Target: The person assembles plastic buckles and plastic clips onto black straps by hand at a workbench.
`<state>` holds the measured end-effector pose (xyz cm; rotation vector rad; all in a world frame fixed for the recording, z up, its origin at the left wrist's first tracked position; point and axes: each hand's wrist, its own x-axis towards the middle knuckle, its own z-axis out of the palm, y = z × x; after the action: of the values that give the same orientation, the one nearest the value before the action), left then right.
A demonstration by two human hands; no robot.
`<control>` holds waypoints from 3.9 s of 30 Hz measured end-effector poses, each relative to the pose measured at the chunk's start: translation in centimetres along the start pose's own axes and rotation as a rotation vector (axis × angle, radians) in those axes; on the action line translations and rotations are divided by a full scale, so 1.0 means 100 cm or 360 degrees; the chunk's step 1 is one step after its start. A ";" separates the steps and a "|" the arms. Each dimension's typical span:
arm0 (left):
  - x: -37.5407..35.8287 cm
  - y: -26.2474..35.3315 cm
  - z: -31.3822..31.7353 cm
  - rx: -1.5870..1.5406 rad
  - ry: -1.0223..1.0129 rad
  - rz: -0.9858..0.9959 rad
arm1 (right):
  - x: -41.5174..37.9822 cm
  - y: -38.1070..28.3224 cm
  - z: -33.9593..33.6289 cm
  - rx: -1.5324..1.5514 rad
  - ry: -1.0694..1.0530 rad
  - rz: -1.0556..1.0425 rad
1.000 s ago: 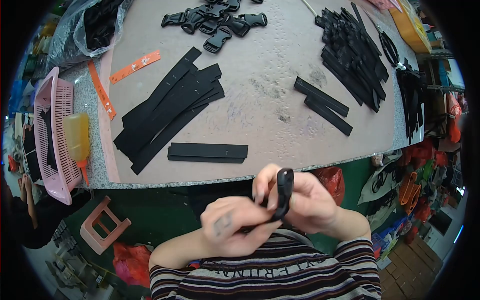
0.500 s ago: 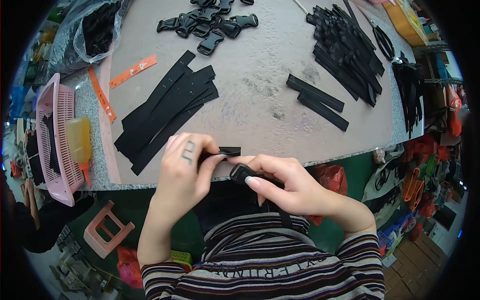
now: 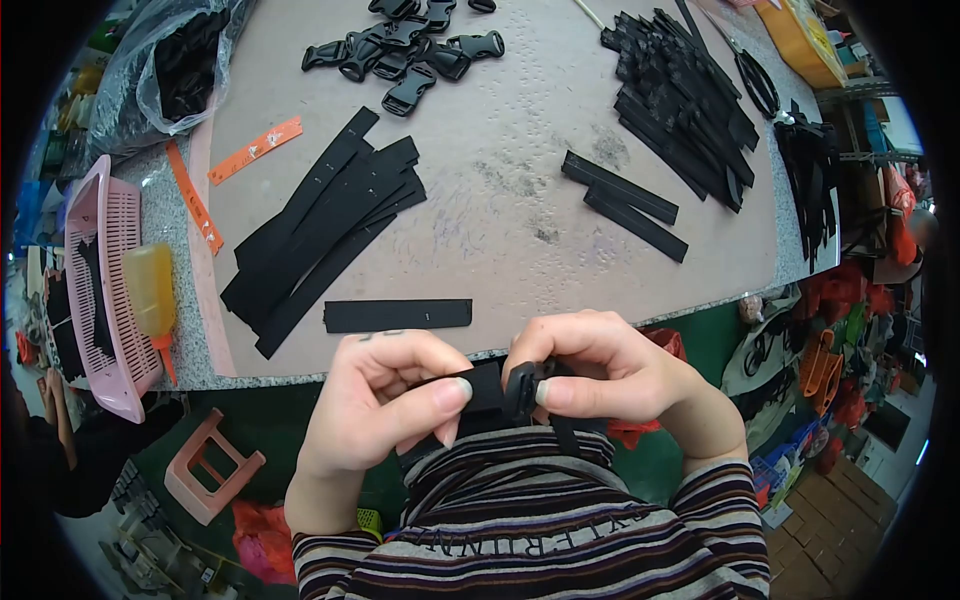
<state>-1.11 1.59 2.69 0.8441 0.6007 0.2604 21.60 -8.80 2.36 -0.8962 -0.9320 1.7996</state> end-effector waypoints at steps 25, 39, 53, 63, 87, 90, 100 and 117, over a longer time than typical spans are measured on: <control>0.005 -0.010 0.000 0.0042 -0.0281 0.0263 | 0.005 0.009 -0.003 -0.0136 -0.0134 -0.0196; 0.007 -0.006 0.001 0.0271 -0.0343 0.0369 | 0.009 0.016 -0.007 -0.0282 -0.0193 -0.0359; 0.007 0.004 0.004 0.0452 -0.0397 0.0215 | 0.009 0.020 -0.013 -0.0277 -0.0318 -0.0286; 0.002 0.004 0.010 0.0469 -0.0303 0.0180 | 0.006 0.009 -0.009 -0.0081 -0.0192 0.0063; 0.005 0.009 0.008 0.1288 -0.0162 0.0845 | 0.003 -0.011 0.012 -0.0811 0.0286 -0.0059; -0.002 0.011 0.010 0.1180 -0.0094 0.0641 | 0.002 -0.002 0.019 -0.1182 0.0471 -0.0406; 0.001 -0.002 0.014 0.1555 0.0279 0.0797 | 0.004 -0.004 0.022 -0.1452 0.0513 -0.0415; -0.007 0.017 0.017 0.1320 0.0238 0.0501 | 0.004 -0.006 0.030 -0.1939 0.0443 -0.0652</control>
<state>-0.68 1.30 5.14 1.7383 0.7228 0.3678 19.09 -8.87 4.17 -1.4648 -1.8791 0.6009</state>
